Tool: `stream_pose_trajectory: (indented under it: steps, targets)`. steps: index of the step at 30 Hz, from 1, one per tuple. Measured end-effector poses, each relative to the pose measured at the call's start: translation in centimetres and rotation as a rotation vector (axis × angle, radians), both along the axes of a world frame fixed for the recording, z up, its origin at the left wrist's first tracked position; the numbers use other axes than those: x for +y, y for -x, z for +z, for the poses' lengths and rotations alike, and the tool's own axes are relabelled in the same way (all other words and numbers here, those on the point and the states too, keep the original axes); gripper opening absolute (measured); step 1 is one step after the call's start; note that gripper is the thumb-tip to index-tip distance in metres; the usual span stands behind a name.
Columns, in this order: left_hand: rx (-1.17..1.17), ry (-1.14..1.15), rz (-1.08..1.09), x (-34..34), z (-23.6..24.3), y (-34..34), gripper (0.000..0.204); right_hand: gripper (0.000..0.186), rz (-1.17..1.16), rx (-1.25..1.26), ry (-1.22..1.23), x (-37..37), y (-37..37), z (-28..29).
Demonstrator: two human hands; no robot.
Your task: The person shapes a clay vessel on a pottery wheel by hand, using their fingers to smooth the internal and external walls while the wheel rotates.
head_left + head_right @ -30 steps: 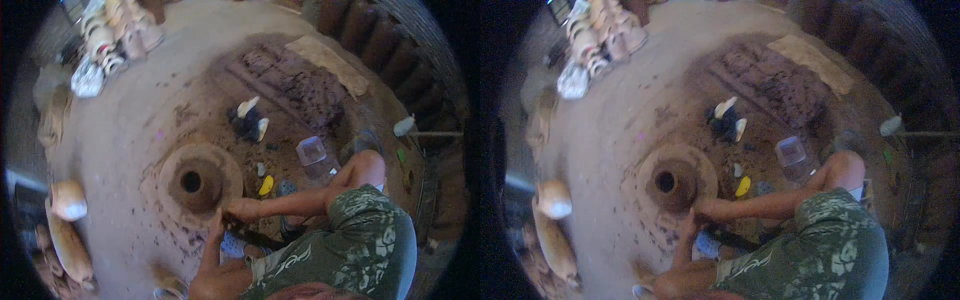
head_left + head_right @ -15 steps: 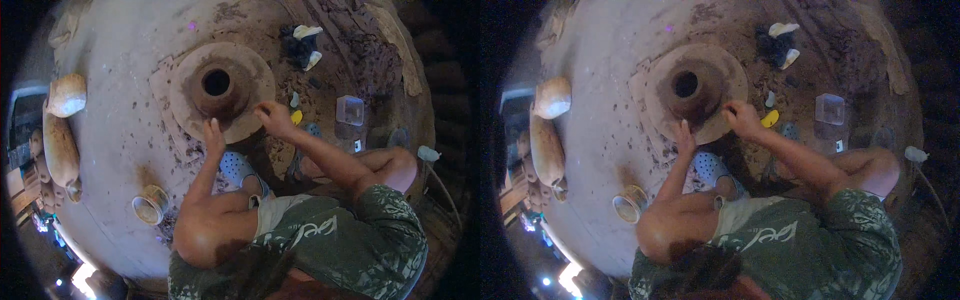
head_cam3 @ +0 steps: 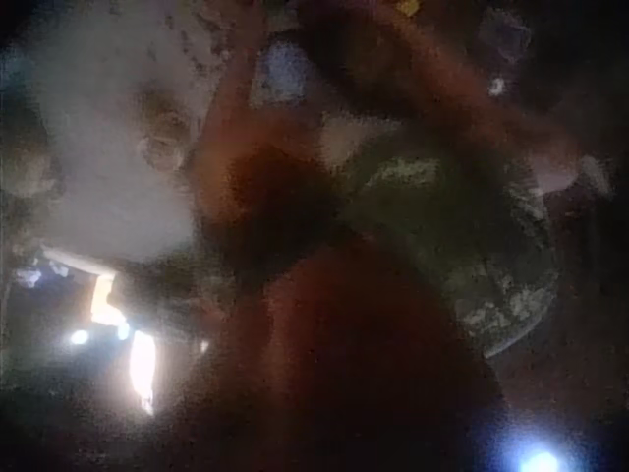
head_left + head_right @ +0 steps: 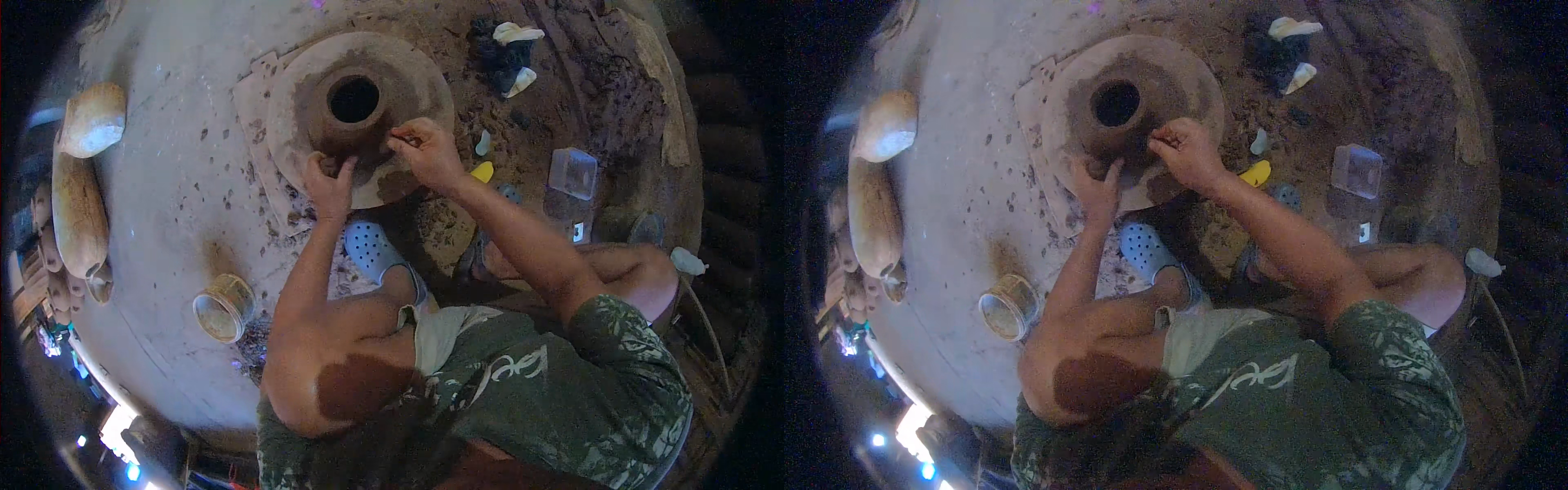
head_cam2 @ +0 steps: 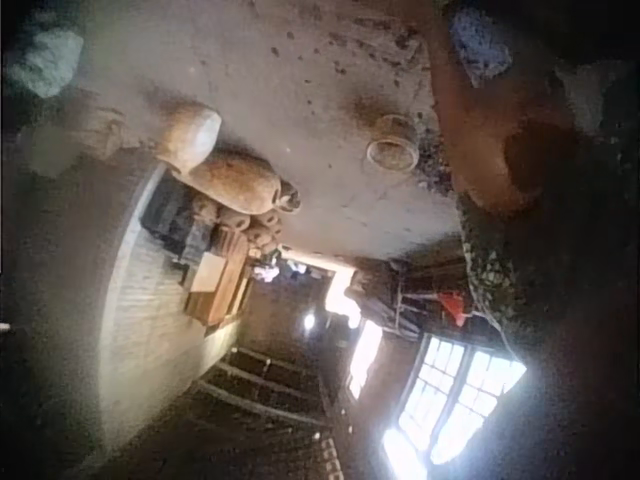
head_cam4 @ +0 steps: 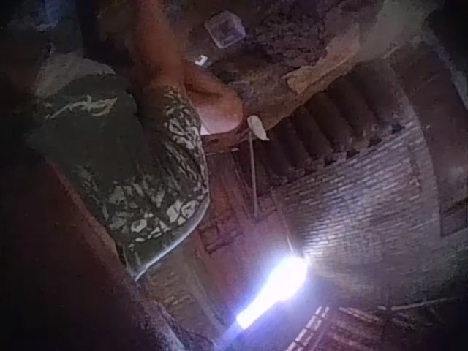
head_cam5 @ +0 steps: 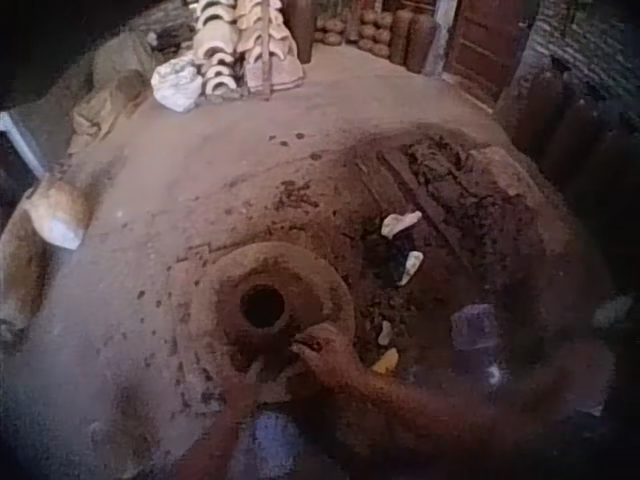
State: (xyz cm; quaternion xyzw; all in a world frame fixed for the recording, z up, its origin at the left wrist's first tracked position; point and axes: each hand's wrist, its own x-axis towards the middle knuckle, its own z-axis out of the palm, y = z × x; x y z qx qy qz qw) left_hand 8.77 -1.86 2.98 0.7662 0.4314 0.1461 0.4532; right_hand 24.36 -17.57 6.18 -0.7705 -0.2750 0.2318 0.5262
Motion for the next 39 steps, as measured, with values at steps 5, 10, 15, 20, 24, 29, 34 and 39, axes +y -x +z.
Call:
stream_pose_trajectory:
  steps: [5, 10, 15, 20, 24, 29, 34, 39]
  targets:
    - [-0.110, -0.383, 0.003, -1.0, -2.4, -0.1, 0.075, 0.025, 0.026, -0.134, -0.088, 2.0, 1.2, -0.6]
    - [-0.056, -0.454, -0.033, -0.4, -2.9, -1.2, 0.084, 0.022, 0.139, -0.352, -0.078, 3.1, 1.3, 0.0]
    - [-0.138, -0.401, -0.056, 1.3, -4.2, -0.7, 0.080, 0.022, 0.156, -0.556, -0.129, 4.7, 1.6, -0.2]
    - [-0.180, -0.471, -0.098, 2.2, -4.6, -0.3, 0.084, 0.023, 0.123, -0.721, -0.126, 5.2, 1.7, -0.1]
    - [-0.186, -0.234, -0.142, 1.8, -3.4, -1.2, 0.085, 0.025, 0.129, -0.745, 0.127, 4.9, 1.3, -0.6]
    - [-0.203, -0.431, -0.165, 2.4, -3.2, 0.1, 0.086, 0.032, 0.115, -0.760, 0.018, 5.2, 1.9, 0.2]
    - [-0.213, -0.383, -0.103, 1.0, -2.2, -1.3, 0.086, 0.077, -0.057, -0.775, 0.145, 3.7, 0.2, 1.6]
    - [-0.220, -0.347, -0.088, 1.0, -3.1, -1.1, 0.090, 0.105, 0.039, -0.751, 0.150, 4.4, -0.6, 1.4]
